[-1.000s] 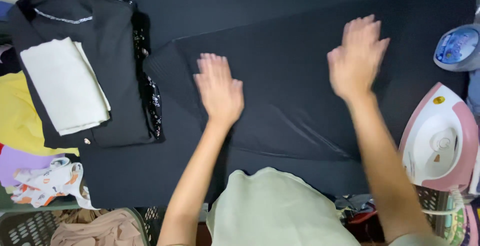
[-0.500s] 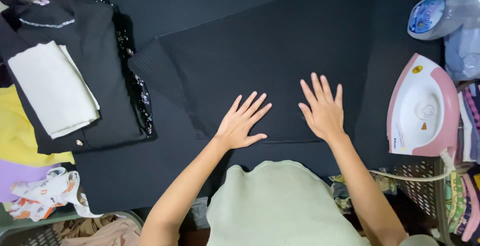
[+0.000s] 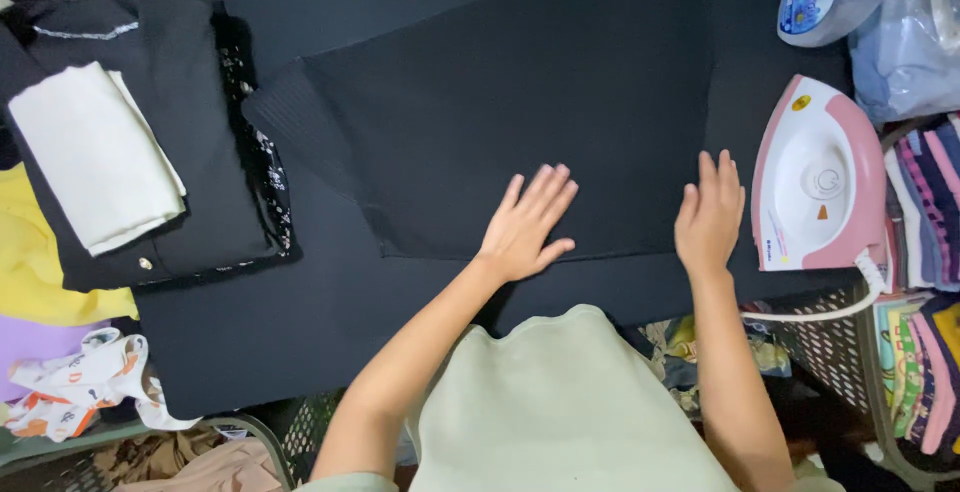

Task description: Ironing and folding various garments in a laundry station.

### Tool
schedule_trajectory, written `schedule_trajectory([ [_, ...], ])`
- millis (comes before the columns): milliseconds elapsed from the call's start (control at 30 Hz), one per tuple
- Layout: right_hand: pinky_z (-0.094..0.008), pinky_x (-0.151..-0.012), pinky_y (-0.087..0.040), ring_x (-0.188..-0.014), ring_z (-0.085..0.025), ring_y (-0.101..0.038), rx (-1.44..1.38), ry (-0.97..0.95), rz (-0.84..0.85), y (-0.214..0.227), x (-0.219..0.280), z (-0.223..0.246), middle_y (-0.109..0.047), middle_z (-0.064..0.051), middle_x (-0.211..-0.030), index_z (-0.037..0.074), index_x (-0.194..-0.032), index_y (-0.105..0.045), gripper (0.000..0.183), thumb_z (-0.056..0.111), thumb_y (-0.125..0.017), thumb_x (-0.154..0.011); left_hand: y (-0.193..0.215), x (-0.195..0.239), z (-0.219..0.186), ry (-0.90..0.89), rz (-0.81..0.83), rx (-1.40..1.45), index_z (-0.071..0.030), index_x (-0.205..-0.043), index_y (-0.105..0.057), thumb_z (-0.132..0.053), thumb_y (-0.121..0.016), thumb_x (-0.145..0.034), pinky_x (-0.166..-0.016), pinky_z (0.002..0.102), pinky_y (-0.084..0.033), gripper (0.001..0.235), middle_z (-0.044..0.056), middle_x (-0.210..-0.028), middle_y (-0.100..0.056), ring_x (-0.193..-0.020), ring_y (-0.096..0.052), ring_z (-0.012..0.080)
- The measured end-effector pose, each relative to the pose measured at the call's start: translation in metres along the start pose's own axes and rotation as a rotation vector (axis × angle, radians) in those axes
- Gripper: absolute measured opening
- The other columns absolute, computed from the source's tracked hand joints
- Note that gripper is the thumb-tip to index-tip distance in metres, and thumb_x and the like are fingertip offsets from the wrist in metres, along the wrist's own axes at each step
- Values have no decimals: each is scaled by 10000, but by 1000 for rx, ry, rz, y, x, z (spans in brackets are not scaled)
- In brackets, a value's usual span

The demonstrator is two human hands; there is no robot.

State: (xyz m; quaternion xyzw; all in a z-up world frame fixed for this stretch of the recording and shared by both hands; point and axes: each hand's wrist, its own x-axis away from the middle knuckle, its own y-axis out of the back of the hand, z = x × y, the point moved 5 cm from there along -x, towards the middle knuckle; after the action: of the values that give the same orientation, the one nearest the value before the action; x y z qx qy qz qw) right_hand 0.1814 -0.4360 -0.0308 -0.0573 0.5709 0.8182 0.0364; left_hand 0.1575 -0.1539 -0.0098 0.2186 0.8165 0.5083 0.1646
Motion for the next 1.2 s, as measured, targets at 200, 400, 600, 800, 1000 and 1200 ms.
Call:
schedule_trajectory([
  [200, -474, -911, -474, -1104, -385, -577, -51, -129, -113, 31, 20, 21, -568, -176, -1156, 24, -1014, -618, 233, 221, -738, -982, -20, 7, -39, -260, 144, 61, -99, -1594, -337, -583, -484, -980, -1243, 563, -195, 795, 109, -1675, -280, -1563, -232, 301],
  [400, -473, -785, -467, -946, -346, -574, 23, -134, -128, 16, 49, 1, -554, -112, -962, 62, -898, -573, 320, 275, -775, -1025, -42, 3, -68, -355, 144, 130, -83, -1576, -385, -536, -487, -1010, -1260, 550, -217, 733, 84, -1670, -335, -1568, -267, 270],
  [600, -465, -746, -449, -874, -322, -582, 69, -114, -98, 23, 51, -1, -564, -88, -875, 80, -808, -589, 354, 297, -776, -1015, -49, -3, -85, -362, 134, 154, -42, -1567, -376, -526, -492, -1010, -1268, 534, -226, 747, 112, -1663, -340, -1568, -276, 270],
  [800, -453, -704, -412, -796, -291, -586, 39, -95, -18, 12, 56, -17, -584, -53, -766, 71, -734, -638, 397, 351, -789, -972, -47, -10, -89, -290, 144, 119, -31, -1584, -337, -563, -505, -977, -1268, 521, -210, 824, 132, -1676, -295, -1577, -235, 286],
  [1000, -446, -736, -384, -796, -271, -575, 37, -131, -29, 8, 60, -25, -573, -33, -762, 79, -716, -630, 419, 340, -789, -1001, -49, -12, -89, -285, 174, 99, -74, -1578, -355, -589, -514, -956, -1259, 536, -200, 823, 104, -1676, -288, -1573, -218, 288],
  [1200, -479, -836, -399, -933, -316, -568, 59, -166, -12, 23, 44, -6, -593, -93, -912, 55, -859, -622, 250, 246, -773, -916, -42, -13, -86, -276, 126, 212, -72, -1521, -455, -575, -542, -949, -1252, 552, -229, 766, 118, -1654, -334, -1558, -266, 307],
])
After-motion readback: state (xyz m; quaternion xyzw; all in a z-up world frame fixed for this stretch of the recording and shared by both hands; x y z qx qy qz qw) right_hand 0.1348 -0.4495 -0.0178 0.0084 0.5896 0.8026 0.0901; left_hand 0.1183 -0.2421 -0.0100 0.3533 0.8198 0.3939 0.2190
